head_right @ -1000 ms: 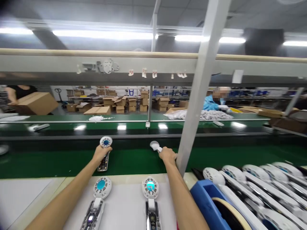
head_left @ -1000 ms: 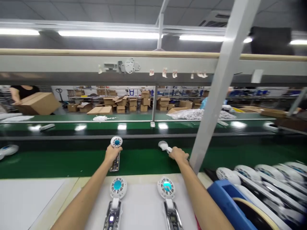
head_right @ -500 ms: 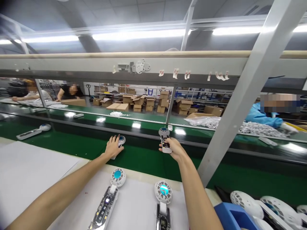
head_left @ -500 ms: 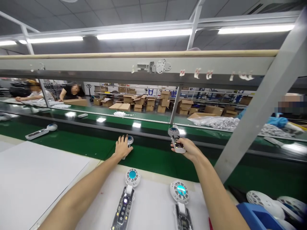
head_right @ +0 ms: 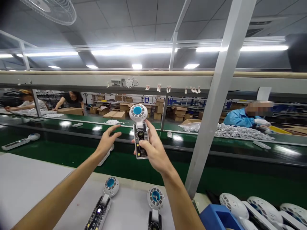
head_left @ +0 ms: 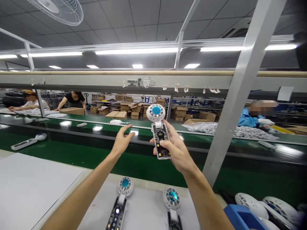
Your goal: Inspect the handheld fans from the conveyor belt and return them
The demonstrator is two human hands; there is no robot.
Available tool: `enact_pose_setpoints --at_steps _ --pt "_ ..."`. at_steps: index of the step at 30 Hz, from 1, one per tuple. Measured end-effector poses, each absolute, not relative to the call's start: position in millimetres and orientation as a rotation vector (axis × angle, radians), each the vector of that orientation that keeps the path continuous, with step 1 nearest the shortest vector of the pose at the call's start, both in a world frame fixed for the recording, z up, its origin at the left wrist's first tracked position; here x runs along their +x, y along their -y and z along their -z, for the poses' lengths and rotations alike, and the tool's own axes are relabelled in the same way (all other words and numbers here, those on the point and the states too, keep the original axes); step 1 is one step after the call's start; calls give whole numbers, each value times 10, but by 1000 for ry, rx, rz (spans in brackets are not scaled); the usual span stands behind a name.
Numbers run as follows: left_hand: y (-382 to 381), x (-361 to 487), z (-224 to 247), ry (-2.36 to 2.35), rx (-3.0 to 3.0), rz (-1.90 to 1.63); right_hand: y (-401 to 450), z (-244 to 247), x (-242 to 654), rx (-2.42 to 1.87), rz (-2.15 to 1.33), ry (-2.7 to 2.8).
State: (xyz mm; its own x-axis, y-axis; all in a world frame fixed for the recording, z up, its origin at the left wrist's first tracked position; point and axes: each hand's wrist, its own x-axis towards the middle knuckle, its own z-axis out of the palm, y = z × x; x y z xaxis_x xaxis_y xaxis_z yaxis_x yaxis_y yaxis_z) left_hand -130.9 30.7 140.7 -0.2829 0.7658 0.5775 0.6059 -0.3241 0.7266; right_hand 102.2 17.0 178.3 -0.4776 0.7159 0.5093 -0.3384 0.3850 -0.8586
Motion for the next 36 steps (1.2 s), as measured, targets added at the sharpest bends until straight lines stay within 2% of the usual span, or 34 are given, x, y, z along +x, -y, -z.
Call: enact_pose_setpoints --at_steps 4,6,11,18,22,28,36 --pt "330 -1104 -1893 -1202 1831 -1704 -29 -1741 881 -232 -1376 1659" --pt "586 -1072 -1981 -1123 1812 -1684 41 -1715 815 -204 -1408 1681" --pt "795 -1112 -2004 -1345 1803 -1713 203 -1635 705 -173 -1340 1776" --pt "758 -1065 -2002 -1260 1843 -1580 262 -1562 613 -232 -1147 1811" --pt "748 -1046 -1991 -1234 1816 -1603 277 -1583 607 -234 -1213 1787" --pt "733 -1057 -1998 -1221 1776 -1609 274 -1636 663 -136 -1499 1785" --pt "710 -1062 -1984 -1224 1769 -1581 210 -1608 657 -116 -1543 1717"
